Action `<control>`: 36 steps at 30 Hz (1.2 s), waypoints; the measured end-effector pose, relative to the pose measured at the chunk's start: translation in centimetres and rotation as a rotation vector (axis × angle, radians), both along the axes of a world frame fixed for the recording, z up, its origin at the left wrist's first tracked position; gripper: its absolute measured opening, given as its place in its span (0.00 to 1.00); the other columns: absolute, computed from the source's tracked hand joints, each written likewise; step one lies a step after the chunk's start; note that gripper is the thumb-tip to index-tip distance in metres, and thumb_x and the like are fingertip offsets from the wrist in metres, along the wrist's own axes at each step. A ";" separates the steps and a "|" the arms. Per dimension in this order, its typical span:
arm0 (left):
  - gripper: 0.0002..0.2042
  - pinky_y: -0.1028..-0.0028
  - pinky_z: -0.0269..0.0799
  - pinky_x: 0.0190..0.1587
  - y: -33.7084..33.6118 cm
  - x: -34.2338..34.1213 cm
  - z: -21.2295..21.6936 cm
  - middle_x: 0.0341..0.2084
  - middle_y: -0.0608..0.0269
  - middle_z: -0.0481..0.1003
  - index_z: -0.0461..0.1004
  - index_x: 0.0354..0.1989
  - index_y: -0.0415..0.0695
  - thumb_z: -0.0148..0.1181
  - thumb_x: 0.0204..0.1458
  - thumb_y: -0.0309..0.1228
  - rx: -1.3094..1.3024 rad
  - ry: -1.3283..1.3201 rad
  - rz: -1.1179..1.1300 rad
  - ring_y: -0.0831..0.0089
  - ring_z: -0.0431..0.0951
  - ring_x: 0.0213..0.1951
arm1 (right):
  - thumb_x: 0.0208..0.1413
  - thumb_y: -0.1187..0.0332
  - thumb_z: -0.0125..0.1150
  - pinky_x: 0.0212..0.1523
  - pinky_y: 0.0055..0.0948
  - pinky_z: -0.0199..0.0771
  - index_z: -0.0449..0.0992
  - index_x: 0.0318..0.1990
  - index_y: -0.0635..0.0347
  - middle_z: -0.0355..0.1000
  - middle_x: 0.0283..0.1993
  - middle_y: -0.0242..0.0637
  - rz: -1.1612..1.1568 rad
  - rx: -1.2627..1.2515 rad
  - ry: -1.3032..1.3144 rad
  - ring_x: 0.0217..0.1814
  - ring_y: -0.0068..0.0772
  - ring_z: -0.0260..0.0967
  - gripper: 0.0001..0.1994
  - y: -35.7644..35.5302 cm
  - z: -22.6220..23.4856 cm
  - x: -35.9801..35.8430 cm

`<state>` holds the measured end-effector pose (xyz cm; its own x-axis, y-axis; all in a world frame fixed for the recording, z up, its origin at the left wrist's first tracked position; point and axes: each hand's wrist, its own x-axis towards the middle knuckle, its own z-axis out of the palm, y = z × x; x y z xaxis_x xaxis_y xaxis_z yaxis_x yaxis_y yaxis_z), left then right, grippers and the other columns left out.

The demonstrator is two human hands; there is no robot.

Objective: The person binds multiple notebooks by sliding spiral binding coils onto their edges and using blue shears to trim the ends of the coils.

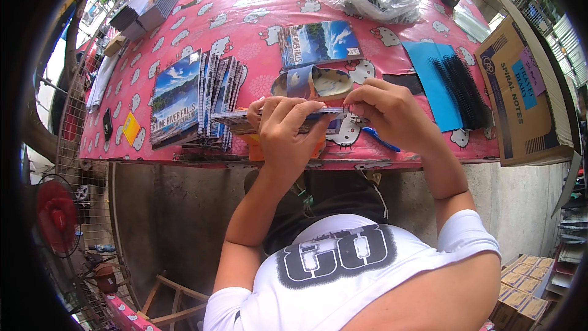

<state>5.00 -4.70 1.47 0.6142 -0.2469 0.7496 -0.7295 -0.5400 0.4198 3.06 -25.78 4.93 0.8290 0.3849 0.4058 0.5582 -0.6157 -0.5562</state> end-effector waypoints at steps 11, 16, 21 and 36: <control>0.11 0.65 0.55 0.48 -0.5 0.4 -0.3 0.27 0.71 0.76 0.79 0.29 0.49 0.72 0.33 0.31 -0.040 0.000 0.027 0.71 0.73 0.35 | 0.48 0.71 0.63 0.31 0.37 0.70 0.72 0.37 0.60 0.69 0.35 0.39 -0.077 0.034 -0.036 0.35 0.44 0.72 0.09 1.7 -0.4 0.3; 0.12 0.64 0.55 0.48 -0.5 0.2 -0.4 0.27 0.71 0.76 0.79 0.29 0.49 0.72 0.34 0.31 -0.026 -0.013 0.041 0.70 0.73 0.35 | 0.50 0.69 0.62 0.28 0.38 0.70 0.73 0.38 0.59 0.68 0.33 0.38 -0.197 -0.039 -0.237 0.29 0.45 0.71 0.08 2.7 0.1 -0.2; 0.12 0.68 0.57 0.47 -0.4 -0.3 -0.3 0.27 0.69 0.76 0.80 0.31 0.49 0.72 0.35 0.29 -0.026 -0.018 0.040 0.70 0.73 0.35 | 0.50 0.65 0.63 0.31 0.40 0.70 0.72 0.36 0.59 0.68 0.32 0.38 -0.181 -0.056 -0.155 0.34 0.45 0.71 0.10 2.8 0.0 -0.7; 0.13 0.66 0.54 0.48 0.2 -0.4 -1.2 0.29 0.72 0.77 0.79 0.35 0.51 0.69 0.37 0.30 -0.035 -0.029 0.022 0.71 0.72 0.35 | 0.50 0.71 0.61 0.36 0.37 0.70 0.74 0.40 0.62 0.71 0.36 0.42 0.001 -0.102 -0.038 0.38 0.44 0.71 0.10 2.0 1.7 1.1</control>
<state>4.58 -4.49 0.27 0.5971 -0.2071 0.7750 -0.7298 -0.5414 0.4175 4.19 -23.82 6.61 0.8135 0.4265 0.3954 0.5780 -0.6678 -0.4690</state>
